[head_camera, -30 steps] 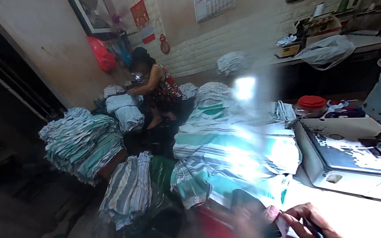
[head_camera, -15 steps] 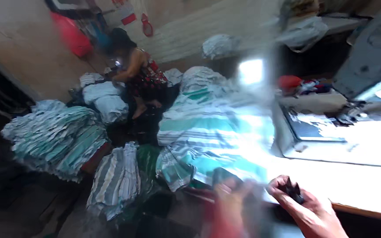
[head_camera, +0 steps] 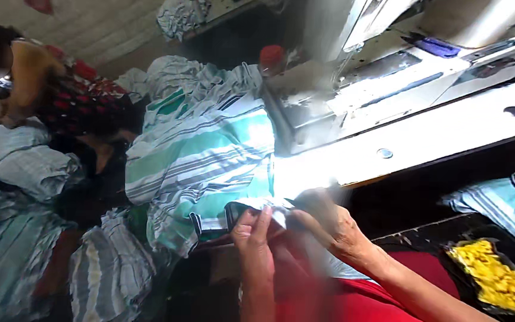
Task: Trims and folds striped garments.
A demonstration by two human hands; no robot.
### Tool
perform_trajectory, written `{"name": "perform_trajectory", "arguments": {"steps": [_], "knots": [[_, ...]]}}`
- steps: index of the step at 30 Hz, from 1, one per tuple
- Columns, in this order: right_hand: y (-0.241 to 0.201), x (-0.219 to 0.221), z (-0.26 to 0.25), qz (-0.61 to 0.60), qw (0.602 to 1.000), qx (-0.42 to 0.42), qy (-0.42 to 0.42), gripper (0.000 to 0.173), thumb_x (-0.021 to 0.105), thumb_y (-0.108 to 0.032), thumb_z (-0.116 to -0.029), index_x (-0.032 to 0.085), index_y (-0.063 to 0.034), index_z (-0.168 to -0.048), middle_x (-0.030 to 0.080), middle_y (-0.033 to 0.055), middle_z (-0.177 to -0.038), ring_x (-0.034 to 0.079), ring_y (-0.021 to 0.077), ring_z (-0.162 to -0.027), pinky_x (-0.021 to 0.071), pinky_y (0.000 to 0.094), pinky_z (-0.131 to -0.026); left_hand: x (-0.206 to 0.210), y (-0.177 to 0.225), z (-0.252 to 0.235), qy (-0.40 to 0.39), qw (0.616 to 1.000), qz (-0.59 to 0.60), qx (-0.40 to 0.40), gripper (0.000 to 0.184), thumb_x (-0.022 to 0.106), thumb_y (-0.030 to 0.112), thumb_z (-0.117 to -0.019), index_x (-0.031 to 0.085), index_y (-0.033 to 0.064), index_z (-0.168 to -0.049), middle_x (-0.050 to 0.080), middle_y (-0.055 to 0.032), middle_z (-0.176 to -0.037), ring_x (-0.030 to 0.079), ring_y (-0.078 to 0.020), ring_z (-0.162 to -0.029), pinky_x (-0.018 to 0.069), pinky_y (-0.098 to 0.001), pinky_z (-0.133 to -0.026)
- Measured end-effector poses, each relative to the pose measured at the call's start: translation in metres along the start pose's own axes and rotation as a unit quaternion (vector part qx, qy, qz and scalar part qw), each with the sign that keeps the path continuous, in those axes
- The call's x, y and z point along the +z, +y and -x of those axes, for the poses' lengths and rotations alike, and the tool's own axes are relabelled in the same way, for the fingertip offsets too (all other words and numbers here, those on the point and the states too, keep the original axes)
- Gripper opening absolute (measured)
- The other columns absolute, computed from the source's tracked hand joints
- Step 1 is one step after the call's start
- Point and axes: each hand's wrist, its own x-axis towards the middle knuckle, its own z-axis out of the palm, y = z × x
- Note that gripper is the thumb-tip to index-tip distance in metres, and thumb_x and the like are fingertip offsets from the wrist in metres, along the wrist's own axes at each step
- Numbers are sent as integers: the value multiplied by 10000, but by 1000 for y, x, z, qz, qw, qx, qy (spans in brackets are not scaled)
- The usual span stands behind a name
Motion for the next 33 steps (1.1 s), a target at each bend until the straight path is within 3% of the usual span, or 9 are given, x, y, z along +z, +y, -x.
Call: {"name": "perform_trajectory", "arguments": {"steps": [8,15,20,22,25,27,29,30,33], "knots": [[0,5,-4,35,999,-40,2,337,568,-332,-1051,616,-16,-1162,708,94,-931,678,138,-786,551,287,-662,1,0,1,3,1000,-12,22,92,587,-112,-934,667,-98,-977,734,-118,-829,730,-148,-738,640,-315,-712],[-4,2,-3,68,997,-38,0,308,577,-320,-1048,621,-28,-1133,702,92,-894,687,163,-764,552,312,-629,2,-5,4,-17,997,-54,62,86,614,-133,-909,671,-98,-963,746,-104,-821,736,-132,-746,638,-299,-721],[0,2,0,-21,999,-16,20,272,566,-269,-1058,588,-4,-1112,658,67,-834,633,92,-729,525,246,-641,1,-8,5,-19,997,-56,47,85,627,-132,-902,675,-106,-967,748,-115,-833,740,-148,-749,643,-312,-725],[-2,-1,-2,-133,991,3,7,294,591,-241,-1042,531,11,-1182,630,14,-852,595,18,-744,514,184,-683,2,-9,4,-22,998,-50,42,80,629,-132,-900,677,-98,-954,745,-103,-817,733,-136,-732,638,-301,-711],[-7,-7,-11,-227,971,46,-65,630,755,-265,-913,446,-27,-1408,607,-85,-844,553,-43,-710,502,135,-662,1,-8,3,-40,997,-49,49,76,605,-103,-929,676,-89,-953,733,-80,-812,718,-116,-730,632,-296,-713],[-1,-7,-18,-169,979,39,-106,462,702,-260,-947,582,-27,-1327,681,-61,-853,610,-40,-735,532,150,-687,-3,-7,1,-73,987,-78,118,147,567,-49,-978,701,-95,-1018,745,-79,-932,719,-95,-870,614,-281,-828],[7,-7,-28,-118,990,9,-80,221,562,-153,-973,672,-51,-1135,680,-50,-852,610,-47,-736,524,147,-677,-13,-4,-5,-89,957,-183,208,252,547,54,-1019,688,-127,-1124,727,-156,-1131,688,-145,-1092,549,-310,-999],[8,-10,-38,-130,990,4,-60,213,507,-121,-984,660,-71,-1124,667,-69,-851,601,-49,-724,521,144,-663,-21,0,-8,-80,927,-271,244,326,556,143,-1031,678,-126,-1167,706,-192,-1192,666,-189,-1160,520,-340,-1051],[4,-29,-76,-201,980,-5,-5,186,436,-156,-1043,593,-170,-1141,665,-129,-814,539,-58,-593,443,110,-532,-55,19,-14,8,769,-548,328,677,518,550,-988,704,-70,-1185,722,-207,-1164,676,-332,-1137,445,-570,-1060]]}}
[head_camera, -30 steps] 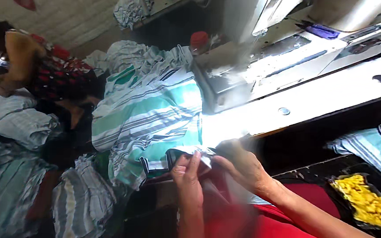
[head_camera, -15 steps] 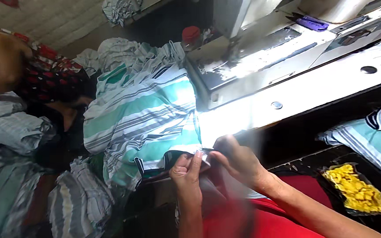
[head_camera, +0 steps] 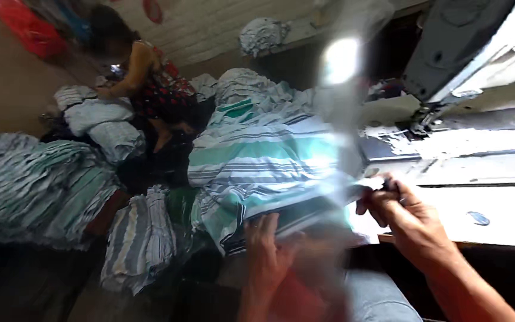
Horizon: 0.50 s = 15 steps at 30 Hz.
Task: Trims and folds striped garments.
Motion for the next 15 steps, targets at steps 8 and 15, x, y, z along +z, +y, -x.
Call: {"name": "perform_trajectory", "arguments": {"steps": [8,15], "knots": [[-12,-9,-95,-54,997,-13,47,94,494,-219,-1051,588,-223,-1050,648,-115,-749,550,-11,-534,462,133,-493,-124,-109,-6,-121,947,-288,70,817,602,725,-875,636,94,-1393,579,-206,-1442,500,-456,-1367,297,-705,-1149],[-20,14,-182,-41,998,52,8,111,482,-219,-1074,581,-172,-1051,631,-103,-703,535,-9,-485,445,147,-441,-211,-95,-121,-187,936,-289,75,168,619,86,-1000,744,19,-1091,733,-185,-964,717,-369,-918,554,-591,-857]]}}
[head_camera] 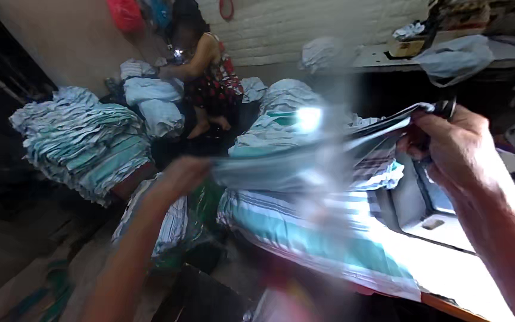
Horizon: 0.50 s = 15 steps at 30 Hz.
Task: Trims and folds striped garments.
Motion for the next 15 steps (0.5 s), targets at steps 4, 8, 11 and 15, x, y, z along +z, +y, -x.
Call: {"name": "perform_trajectory", "arguments": {"steps": [4,8,11,15], "knots": [[1,23,-62,-89,984,4,153,138,471,-195,-1065,500,-146,-1191,662,-77,-860,634,30,-606,527,193,-525,-23,-20,-97,119,981,-156,-7,204,559,76,-1016,733,-3,-1088,748,-177,-968,722,-376,-963,224,-635,-1206],[25,55,-91,52,958,6,281,467,429,-218,-1075,401,-8,-1491,569,148,-1365,620,188,-1155,525,358,-957,21,-13,-190,191,967,-112,-127,287,492,50,-1018,697,-30,-1203,712,-196,-1201,625,-389,-1231,94,-676,-1220],[76,71,-72,309,926,39,214,489,378,-197,-1089,385,95,-1481,561,349,-1356,574,451,-1270,434,556,-1086,94,-1,-214,59,977,17,-203,549,426,316,-1090,388,54,-1571,261,-158,-1675,147,-382,-1567,4,-739,-1189],[125,75,-66,399,900,75,161,470,392,-261,-1088,436,-9,-1483,668,257,-1222,672,417,-1115,512,590,-955,151,-3,-204,-80,938,208,-266,577,407,405,-1087,372,127,-1592,342,-203,-1625,385,-444,-1452,339,-675,-1127]]}}
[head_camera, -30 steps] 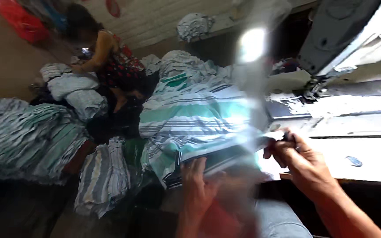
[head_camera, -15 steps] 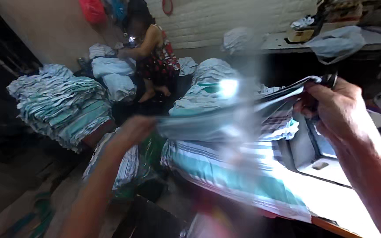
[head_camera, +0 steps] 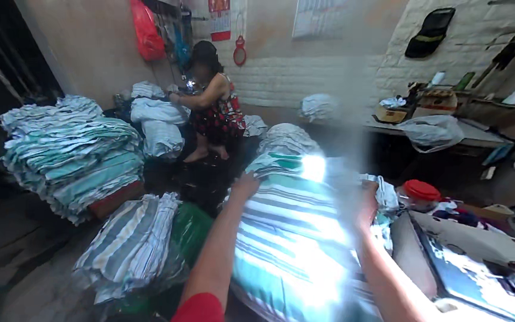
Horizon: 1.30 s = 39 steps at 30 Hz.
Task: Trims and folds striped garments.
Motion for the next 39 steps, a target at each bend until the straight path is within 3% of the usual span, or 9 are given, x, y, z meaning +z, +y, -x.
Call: {"name": "perform_trajectory", "arguments": {"steps": [5,11,15,22,25,27,32,35,39], "knots": [[0,-6,2,-65,998,13,9,460,387,-266,-1100,428,-15,-1483,676,231,-1206,680,362,-1099,518,527,-962,-1,-54,-17,-47,984,152,77,641,405,436,-1096,312,48,-1598,338,-223,-1620,359,-369,-1487,285,-581,-1204],[0,-10,7,-105,994,-33,27,504,311,-241,-1113,324,12,-1549,576,250,-1399,625,323,-1235,476,446,-1061,-5,-118,90,71,916,386,-76,682,274,534,-1097,325,69,-1593,390,-204,-1595,388,-354,-1465,321,-574,-1179],[6,-3,3,-218,973,-53,51,477,267,-212,-1122,294,13,-1542,542,190,-1345,701,114,-852,595,277,-791,43,-147,181,196,846,461,-183,683,215,521,-1105,339,32,-1566,538,-218,-1463,542,-342,-1316,438,-517,-1059],[9,-10,9,-278,943,-154,97,457,298,-120,-1095,317,81,-1505,586,147,-1165,608,86,-801,534,256,-749,116,-84,281,94,682,705,-169,798,114,623,-1058,394,24,-1505,605,-173,-1345,623,-280,-1195,534,-500,-984],[-7,-32,38,-235,950,-200,39,421,327,-128,-1098,404,128,-1424,625,180,-1128,615,103,-899,510,260,-851,121,-62,295,77,684,711,-142,622,264,483,-1107,496,-11,-1406,665,-146,-1225,667,-237,-1107,559,-461,-956],[-19,-49,74,-235,937,-235,-104,388,378,-169,-1092,481,112,-1340,623,135,-1029,542,56,-729,483,255,-684,123,-54,297,138,693,698,-119,356,466,267,-1096,600,-34,-1230,703,-115,-1068,699,-192,-972,597,-402,-877],[-33,-70,195,-134,821,-407,-377,346,670,-249,-972,676,35,-1170,726,125,-989,680,143,-778,577,336,-697,117,-46,301,254,737,620,-92,154,604,132,-1015,664,1,-961,651,-8,-830,637,-80,-769,559,-263,-730],[-27,-60,245,-14,785,-498,-369,467,730,-416,-919,682,-43,-1195,728,144,-1090,734,284,-872,591,458,-673,108,-42,304,248,719,643,-87,164,590,120,-1024,641,-1,-925,646,-25,-818,638,-98,-774,565,-287,-751],[-15,-54,248,-12,805,-497,-323,194,716,-193,-900,733,-50,-1030,730,153,-990,739,290,-796,580,436,-608,106,-37,307,237,696,671,-92,182,569,127,-1040,629,-9,-935,659,-49,-854,663,-121,-807,586,-312,-771]]}}
